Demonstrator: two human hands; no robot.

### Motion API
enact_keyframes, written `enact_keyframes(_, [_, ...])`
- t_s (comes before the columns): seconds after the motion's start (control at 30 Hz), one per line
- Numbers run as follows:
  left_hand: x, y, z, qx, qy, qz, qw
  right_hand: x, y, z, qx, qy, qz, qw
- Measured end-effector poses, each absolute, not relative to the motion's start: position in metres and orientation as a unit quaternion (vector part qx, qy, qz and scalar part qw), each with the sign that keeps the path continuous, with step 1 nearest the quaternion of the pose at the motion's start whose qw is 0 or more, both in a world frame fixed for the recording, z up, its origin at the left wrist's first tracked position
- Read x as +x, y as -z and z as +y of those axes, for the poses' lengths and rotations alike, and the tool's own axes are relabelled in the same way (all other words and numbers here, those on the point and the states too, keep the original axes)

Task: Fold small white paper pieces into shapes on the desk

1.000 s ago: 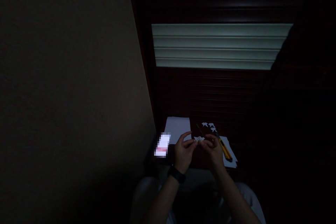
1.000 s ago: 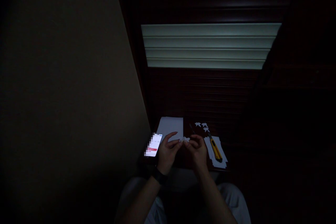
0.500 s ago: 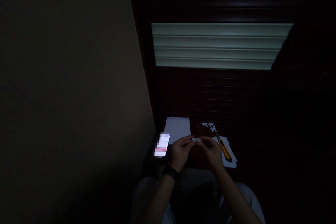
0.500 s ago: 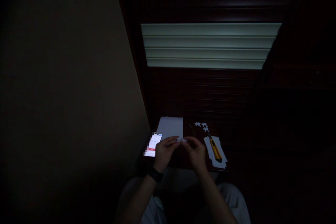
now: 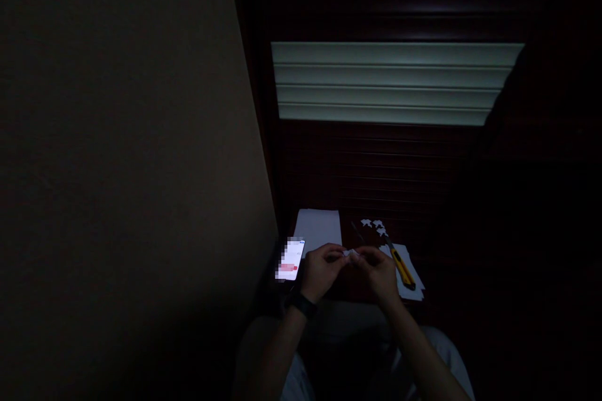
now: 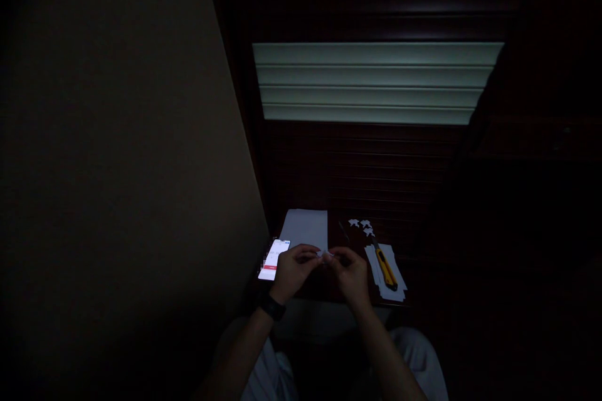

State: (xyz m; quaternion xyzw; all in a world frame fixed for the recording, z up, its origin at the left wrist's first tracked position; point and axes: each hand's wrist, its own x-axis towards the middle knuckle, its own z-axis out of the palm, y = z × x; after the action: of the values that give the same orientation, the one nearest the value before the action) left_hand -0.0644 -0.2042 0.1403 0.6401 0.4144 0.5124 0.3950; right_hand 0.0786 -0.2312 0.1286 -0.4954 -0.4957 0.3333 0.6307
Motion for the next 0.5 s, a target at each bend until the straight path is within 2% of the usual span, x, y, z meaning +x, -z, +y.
enact_keyframes(0.33, [-0.0704,-0.1447,-0.1992,0.61,-0.482,0.379,0.503,0.0786,-0.1249,-0.2254,-0.486,-0.313,-0.521,0.628])
enact_keyframes(0.5, [-0.0725,-0.1508,-0.1997,0.622,-0.474,0.374,0.498,0.0796,-0.1255,-0.2261,-0.474,-0.304,-0.544,0.622])
